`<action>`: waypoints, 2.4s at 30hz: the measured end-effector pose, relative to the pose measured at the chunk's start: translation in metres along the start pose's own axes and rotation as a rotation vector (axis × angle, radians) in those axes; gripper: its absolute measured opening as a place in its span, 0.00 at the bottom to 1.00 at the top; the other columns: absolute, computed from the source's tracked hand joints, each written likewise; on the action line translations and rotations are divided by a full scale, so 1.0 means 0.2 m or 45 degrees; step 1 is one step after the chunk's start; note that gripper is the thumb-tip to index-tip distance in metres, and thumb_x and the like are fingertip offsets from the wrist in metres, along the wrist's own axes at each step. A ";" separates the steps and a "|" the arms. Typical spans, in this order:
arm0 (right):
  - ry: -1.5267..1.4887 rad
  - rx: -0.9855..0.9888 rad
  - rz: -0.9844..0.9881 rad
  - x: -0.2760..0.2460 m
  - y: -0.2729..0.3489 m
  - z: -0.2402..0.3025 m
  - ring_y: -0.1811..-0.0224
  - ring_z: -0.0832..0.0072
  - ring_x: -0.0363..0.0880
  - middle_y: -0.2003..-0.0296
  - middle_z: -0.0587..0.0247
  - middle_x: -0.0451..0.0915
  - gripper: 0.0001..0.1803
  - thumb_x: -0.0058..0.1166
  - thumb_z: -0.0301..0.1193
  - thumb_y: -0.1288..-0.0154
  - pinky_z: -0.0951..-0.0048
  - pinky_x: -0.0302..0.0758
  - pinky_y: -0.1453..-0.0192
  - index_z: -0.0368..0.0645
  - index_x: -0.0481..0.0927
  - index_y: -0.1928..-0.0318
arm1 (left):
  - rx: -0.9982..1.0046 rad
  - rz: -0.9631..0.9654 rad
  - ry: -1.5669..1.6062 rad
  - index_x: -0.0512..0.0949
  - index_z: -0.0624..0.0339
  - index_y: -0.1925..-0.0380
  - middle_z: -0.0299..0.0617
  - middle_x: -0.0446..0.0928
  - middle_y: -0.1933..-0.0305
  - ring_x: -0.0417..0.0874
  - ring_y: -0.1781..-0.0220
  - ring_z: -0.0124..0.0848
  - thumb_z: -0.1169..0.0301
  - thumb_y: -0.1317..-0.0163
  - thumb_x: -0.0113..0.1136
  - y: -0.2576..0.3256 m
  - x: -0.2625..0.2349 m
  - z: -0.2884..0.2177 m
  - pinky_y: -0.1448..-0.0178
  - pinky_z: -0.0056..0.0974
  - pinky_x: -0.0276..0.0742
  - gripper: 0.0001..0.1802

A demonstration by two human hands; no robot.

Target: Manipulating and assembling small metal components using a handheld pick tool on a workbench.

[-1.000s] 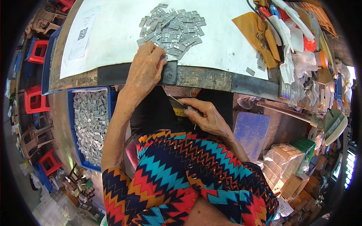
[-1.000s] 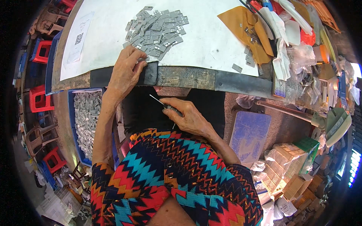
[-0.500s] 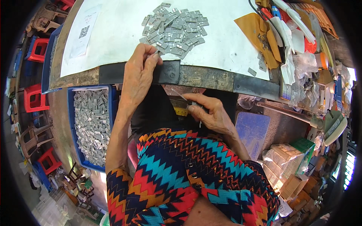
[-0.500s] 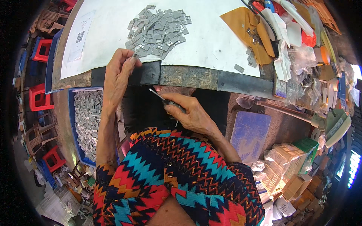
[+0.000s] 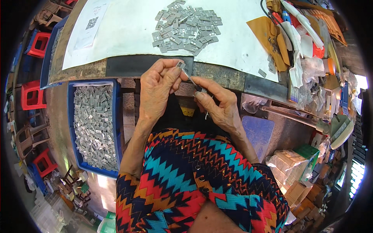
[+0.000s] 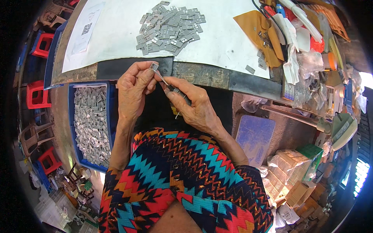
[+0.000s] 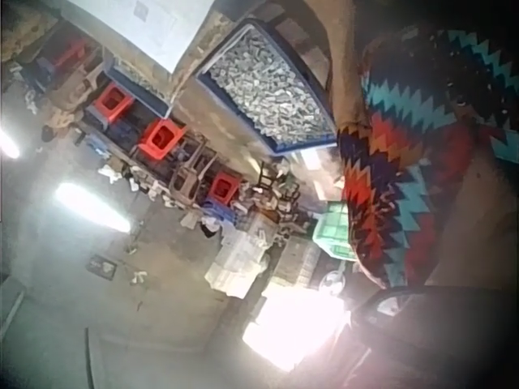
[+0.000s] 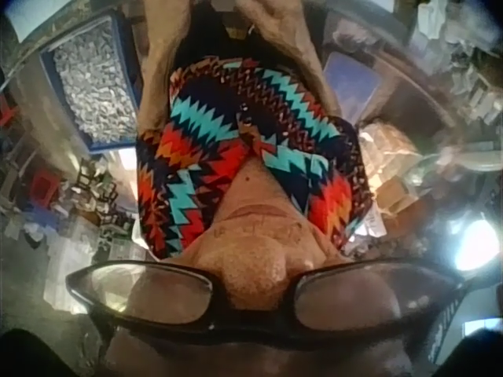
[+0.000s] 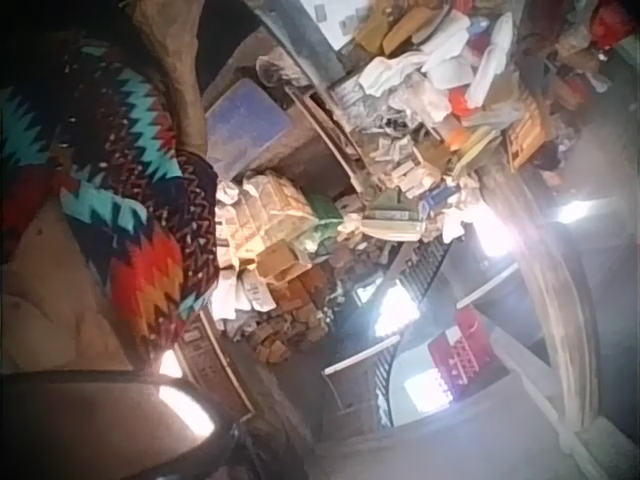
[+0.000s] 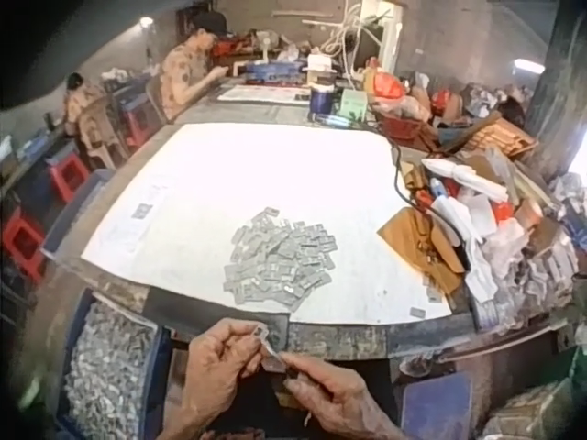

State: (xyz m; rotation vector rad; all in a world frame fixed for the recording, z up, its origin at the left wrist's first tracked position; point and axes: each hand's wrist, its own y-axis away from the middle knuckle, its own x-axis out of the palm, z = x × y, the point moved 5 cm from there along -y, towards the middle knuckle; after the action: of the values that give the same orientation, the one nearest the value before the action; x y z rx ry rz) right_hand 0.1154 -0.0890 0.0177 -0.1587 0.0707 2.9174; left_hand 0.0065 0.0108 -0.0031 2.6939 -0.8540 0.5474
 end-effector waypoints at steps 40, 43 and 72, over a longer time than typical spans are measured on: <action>-0.195 0.314 0.035 0.06 0.03 -0.03 0.76 0.81 0.68 0.76 0.65 0.73 0.14 0.46 0.24 0.37 0.78 0.69 0.71 0.33 0.73 0.52 | 0.867 -0.090 -1.258 0.69 0.67 0.67 0.48 0.70 0.74 0.75 0.73 0.44 0.82 0.45 0.52 0.09 0.04 -0.04 0.70 0.38 0.71 0.05; 0.081 0.158 0.004 0.05 0.01 -0.03 0.77 0.83 0.67 0.78 0.67 0.72 0.14 0.45 0.27 0.36 0.79 0.67 0.73 0.34 0.73 0.52 | 0.774 -0.045 -1.232 0.70 0.65 0.66 0.48 0.70 0.76 0.75 0.75 0.42 0.81 0.44 0.51 0.07 0.02 -0.04 0.71 0.37 0.70 0.05; -0.088 0.326 0.330 0.04 0.04 -0.27 0.81 0.87 0.65 0.83 0.72 0.69 0.17 0.47 0.30 0.36 0.82 0.63 0.78 0.37 0.74 0.49 | 0.375 -0.113 -1.753 0.78 0.56 0.64 0.39 0.76 0.79 0.75 0.79 0.31 0.63 0.44 0.56 -0.43 -0.06 -0.13 0.73 0.35 0.69 0.11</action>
State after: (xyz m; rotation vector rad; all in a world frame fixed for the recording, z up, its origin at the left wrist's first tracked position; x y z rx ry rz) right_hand 0.1125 -0.0979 -0.0368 -0.0058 0.4852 3.1294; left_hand 0.0419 0.0944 0.0038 3.1043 -0.8839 -1.4840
